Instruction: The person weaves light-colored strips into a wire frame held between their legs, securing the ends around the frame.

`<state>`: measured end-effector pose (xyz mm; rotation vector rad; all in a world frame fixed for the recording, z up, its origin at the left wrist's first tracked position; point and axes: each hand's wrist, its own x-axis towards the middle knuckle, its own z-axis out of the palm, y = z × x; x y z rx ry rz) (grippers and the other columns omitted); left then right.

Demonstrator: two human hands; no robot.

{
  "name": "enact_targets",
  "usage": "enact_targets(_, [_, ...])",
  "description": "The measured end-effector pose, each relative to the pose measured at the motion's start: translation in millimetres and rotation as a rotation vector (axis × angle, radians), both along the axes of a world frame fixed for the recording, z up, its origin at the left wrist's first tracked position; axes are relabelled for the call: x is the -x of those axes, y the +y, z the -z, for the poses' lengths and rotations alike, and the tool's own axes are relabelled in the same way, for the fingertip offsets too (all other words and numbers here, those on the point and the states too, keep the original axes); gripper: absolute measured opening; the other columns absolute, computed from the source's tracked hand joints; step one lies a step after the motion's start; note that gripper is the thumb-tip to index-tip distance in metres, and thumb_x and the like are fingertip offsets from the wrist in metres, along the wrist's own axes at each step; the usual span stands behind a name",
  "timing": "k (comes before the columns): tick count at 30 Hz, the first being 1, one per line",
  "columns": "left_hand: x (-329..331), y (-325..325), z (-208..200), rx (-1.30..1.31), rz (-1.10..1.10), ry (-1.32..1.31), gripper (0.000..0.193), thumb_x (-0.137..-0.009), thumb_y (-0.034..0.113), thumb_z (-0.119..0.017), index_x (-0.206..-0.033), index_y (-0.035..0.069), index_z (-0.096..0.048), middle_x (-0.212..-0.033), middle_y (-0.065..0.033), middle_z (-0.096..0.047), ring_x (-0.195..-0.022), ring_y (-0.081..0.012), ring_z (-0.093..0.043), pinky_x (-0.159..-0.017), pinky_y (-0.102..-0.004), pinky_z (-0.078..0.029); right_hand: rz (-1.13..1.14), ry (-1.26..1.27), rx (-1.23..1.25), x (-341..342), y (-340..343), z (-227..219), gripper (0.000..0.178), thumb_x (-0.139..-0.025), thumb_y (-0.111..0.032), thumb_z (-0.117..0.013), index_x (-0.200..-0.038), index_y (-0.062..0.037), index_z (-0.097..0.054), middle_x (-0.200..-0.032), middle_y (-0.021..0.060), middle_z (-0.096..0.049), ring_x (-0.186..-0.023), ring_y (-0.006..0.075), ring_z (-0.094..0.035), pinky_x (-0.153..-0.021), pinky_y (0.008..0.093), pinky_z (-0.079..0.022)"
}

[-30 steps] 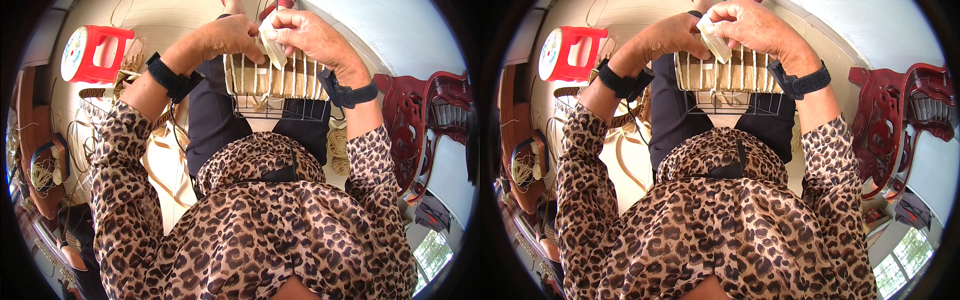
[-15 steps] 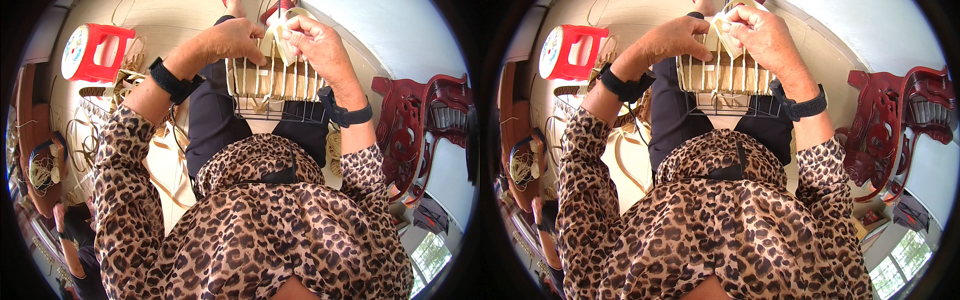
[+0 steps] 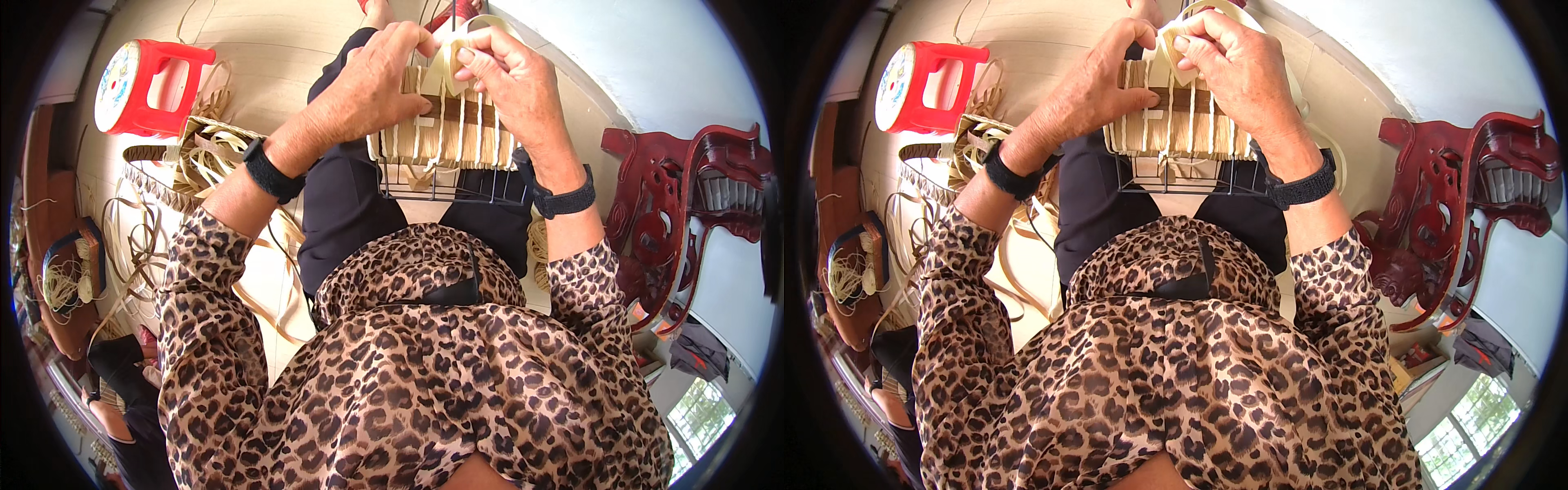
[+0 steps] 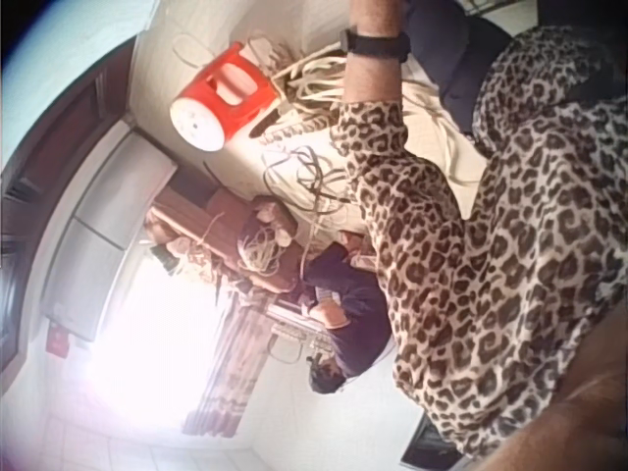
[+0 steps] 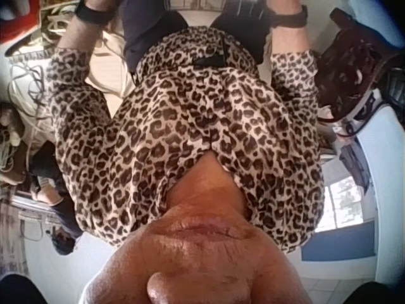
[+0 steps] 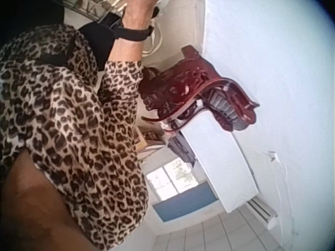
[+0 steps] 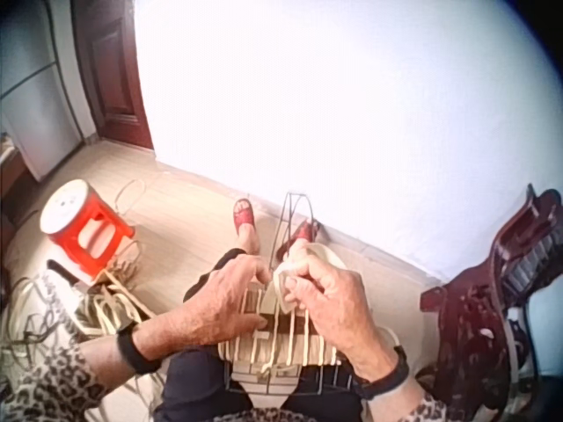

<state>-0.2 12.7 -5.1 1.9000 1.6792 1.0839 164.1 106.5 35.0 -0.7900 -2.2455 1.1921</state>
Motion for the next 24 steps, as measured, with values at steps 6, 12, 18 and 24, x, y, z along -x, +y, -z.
enact_targets(6, [-2.5, -10.5, 2.8, -0.165, 0.089, 0.037, 0.034, -0.070, 0.001, -0.065, -0.100, 0.016, -0.058, -0.124, -0.0121, -0.043, -0.117, -0.0301, -0.041, -0.097, -0.0381, -0.035, -0.031, -0.072, 0.037, 0.4, 2.2, -4.1, 0.014, -0.089, -0.015, -0.053, -0.096, -0.0048, -0.060, -0.086, 0.0013, -0.064, -0.077, 0.0074, -0.061, -0.061, 0.0195, -0.045])
enact_targets(12, [-4.9, -11.0, 0.9, -0.148, 0.059, 0.296, 0.037, -0.072, 0.010, -0.066, -0.105, 0.027, -0.062, -0.124, -0.0102, -0.046, -0.113, -0.0273, -0.044, -0.090, -0.0445, -0.037, -0.104, -0.053, 0.188, 2.0, 1.5, -11.3, 0.012, -0.088, -0.012, -0.053, -0.097, -0.0044, -0.058, -0.088, 0.0022, -0.063, -0.077, 0.0078, -0.061, -0.062, 0.0194, -0.046])
enact_targets(18, [-12.2, -13.4, -5.5, -0.161, 0.008, 0.290, 0.036, -0.070, 0.002, -0.064, -0.103, 0.016, -0.061, -0.118, -0.0128, -0.047, -0.105, -0.0309, -0.050, -0.087, -0.0387, -0.044, -0.077, -0.047, 0.172, 1.6, -2.9, -11.4, 0.013, -0.087, -0.010, -0.054, -0.098, -0.0044, -0.057, -0.088, 0.0020, -0.062, -0.076, 0.0077, -0.060, -0.061, 0.0199, -0.046])
enact_targets(24, [-12.6, -13.8, -6.7, -0.170, -0.013, 0.297, 0.039, -0.071, 0.009, -0.063, -0.107, 0.024, -0.062, -0.115, -0.0093, -0.052, -0.105, -0.0272, -0.048, -0.079, -0.0420, -0.043, -0.054, -0.053, 0.157, 2.0, -6.3, -11.5, 0.014, -0.086, -0.009, -0.054, -0.099, -0.0045, -0.056, -0.088, 0.0018, -0.062, -0.075, 0.0075, -0.059, -0.060, 0.0205, -0.046])
